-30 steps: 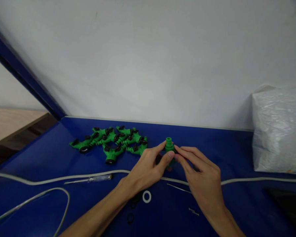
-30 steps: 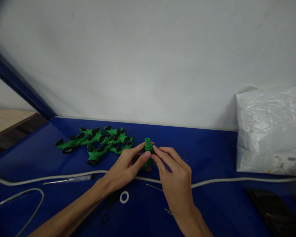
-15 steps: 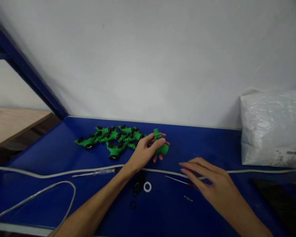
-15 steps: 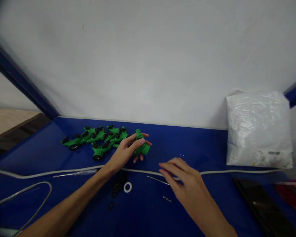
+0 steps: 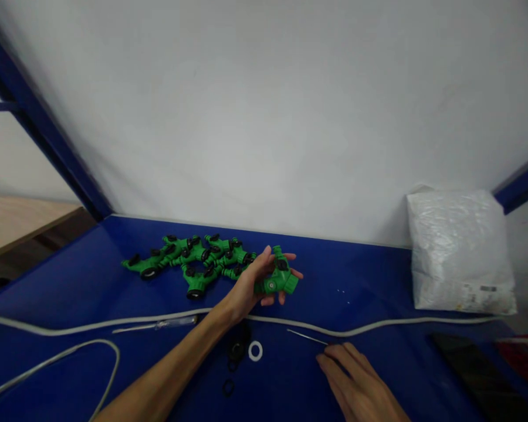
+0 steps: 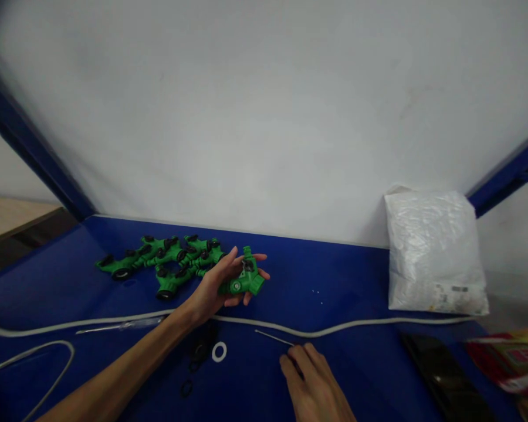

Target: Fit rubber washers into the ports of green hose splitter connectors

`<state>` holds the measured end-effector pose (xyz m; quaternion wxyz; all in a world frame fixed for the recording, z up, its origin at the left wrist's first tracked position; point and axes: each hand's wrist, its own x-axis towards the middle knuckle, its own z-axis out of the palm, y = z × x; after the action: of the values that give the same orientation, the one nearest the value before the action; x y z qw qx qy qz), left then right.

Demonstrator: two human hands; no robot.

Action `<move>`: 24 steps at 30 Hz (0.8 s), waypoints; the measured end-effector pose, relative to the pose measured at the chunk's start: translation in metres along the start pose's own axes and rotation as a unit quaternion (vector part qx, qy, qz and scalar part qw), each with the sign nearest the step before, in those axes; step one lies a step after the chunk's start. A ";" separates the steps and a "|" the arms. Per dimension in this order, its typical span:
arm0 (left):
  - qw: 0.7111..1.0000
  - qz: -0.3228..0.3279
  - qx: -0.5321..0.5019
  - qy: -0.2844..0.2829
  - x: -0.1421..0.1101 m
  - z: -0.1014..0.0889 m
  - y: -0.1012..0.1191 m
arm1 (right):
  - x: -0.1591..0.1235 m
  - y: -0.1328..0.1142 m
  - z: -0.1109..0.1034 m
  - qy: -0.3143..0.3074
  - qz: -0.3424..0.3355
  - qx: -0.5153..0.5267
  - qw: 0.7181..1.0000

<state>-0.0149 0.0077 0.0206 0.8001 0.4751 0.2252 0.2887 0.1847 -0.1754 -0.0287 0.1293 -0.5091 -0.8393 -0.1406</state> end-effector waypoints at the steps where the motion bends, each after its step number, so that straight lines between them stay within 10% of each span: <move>1: 1.000 0.000 -0.003 -0.004 0.000 -0.001 0.000 | 0.000 0.001 0.003 -0.007 -0.004 -0.001 1.000; 10: 0.999 0.015 -0.019 -0.032 0.005 -0.008 -0.009 | 0.012 0.002 0.019 0.022 0.025 0.048 0.998; 24: 0.999 0.007 0.040 -0.026 0.004 -0.006 -0.014 | 0.115 0.001 -0.039 0.247 0.168 0.276 0.914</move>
<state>-0.0124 0.0088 0.0049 0.7844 0.5154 0.2120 0.2723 0.1367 -0.0950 0.0491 0.4893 -0.5354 -0.6884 -0.0012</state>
